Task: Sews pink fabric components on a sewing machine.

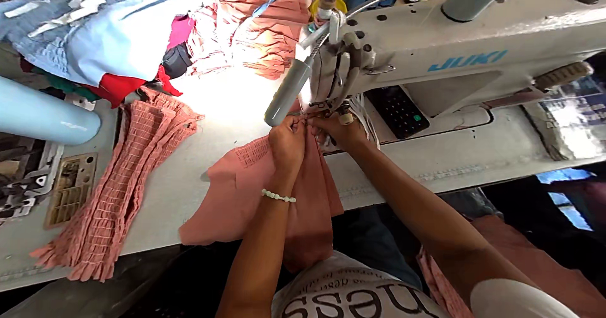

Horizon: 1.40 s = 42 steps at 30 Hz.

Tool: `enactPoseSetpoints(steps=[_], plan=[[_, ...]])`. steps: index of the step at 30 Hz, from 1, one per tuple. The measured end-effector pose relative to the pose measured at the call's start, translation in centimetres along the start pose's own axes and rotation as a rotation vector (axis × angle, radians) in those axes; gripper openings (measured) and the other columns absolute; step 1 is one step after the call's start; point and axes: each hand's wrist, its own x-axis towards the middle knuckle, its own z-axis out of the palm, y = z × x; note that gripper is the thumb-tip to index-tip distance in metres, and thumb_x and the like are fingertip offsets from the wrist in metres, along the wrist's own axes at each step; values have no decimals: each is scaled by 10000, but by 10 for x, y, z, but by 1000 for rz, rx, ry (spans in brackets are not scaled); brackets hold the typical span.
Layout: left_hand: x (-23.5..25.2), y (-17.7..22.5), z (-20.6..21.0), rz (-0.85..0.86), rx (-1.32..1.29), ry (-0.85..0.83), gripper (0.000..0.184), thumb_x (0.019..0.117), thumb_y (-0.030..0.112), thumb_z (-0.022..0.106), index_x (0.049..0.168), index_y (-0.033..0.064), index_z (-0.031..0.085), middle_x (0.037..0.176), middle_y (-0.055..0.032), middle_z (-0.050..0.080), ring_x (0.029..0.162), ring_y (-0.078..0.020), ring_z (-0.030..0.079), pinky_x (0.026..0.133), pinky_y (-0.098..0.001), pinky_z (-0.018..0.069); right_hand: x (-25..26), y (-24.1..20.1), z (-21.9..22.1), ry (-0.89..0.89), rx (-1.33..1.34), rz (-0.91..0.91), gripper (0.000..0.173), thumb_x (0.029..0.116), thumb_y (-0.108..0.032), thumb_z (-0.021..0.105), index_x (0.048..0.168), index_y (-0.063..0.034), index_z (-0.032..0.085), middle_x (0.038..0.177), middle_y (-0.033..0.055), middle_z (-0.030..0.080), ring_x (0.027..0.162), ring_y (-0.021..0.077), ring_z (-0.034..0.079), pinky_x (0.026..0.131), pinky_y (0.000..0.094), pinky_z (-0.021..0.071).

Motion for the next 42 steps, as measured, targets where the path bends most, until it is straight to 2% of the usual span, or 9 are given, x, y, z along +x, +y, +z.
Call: enactPoseSetpoints(steps=[9, 14, 17, 21, 25, 28, 42], plan=[[0, 0, -1, -7, 0, -6, 104, 979, 118, 676, 941, 28, 712, 944, -108, 637, 774, -196, 618, 703, -371, 525, 1, 6, 1, 39, 35, -15, 131, 946, -19, 697, 1062, 32, 659, 713, 68, 687, 488, 97, 619, 454, 230, 537], [0, -2, 0, -2, -6, 6, 107, 986, 129, 665, 950, 41, 713, 948, -99, 631, 774, -184, 613, 700, -362, 523, -2, 3, 2, 48, 83, -15, 81, 946, 7, 684, 1023, 23, 666, 669, 46, 672, 471, 86, 612, 438, 220, 532], [1, -2, 1, -5, -6, 14, 115, 987, 126, 660, 917, 44, 701, 935, -92, 619, 769, -179, 604, 687, -350, 516, -1, 5, 1, 31, 79, -44, 61, 953, 9, 671, 1013, 22, 675, 653, 39, 671, 470, 79, 608, 441, 215, 528], [3, -1, 2, -36, -28, 13, 121, 980, 115, 664, 960, 10, 721, 928, -115, 642, 811, -194, 633, 748, -359, 536, -2, 7, 0, 24, 35, -80, 84, 950, -1, 672, 1031, 20, 664, 669, 33, 668, 489, 78, 608, 454, 216, 526], [1, -1, 0, -28, -19, -1, 111, 989, 133, 661, 975, 35, 710, 949, -105, 635, 801, -198, 626, 721, -366, 531, -1, 7, 0, 23, 46, -60, 76, 957, -3, 670, 1026, 28, 664, 671, 42, 672, 483, 81, 610, 450, 217, 530], [3, -2, 3, -36, -20, 14, 114, 981, 118, 665, 967, 30, 737, 959, -103, 654, 825, -182, 641, 750, -346, 544, -2, 5, 1, 23, 39, -56, 60, 958, 3, 665, 1016, 21, 666, 656, 31, 666, 478, 78, 607, 450, 215, 530], [3, -5, 6, -6, -13, 27, 103, 975, 118, 674, 946, 38, 733, 903, -90, 625, 791, -172, 621, 723, -331, 527, -3, 5, 1, 16, 77, -42, 32, 963, -5, 666, 991, -1, 652, 645, 15, 666, 482, 62, 607, 456, 199, 523]])
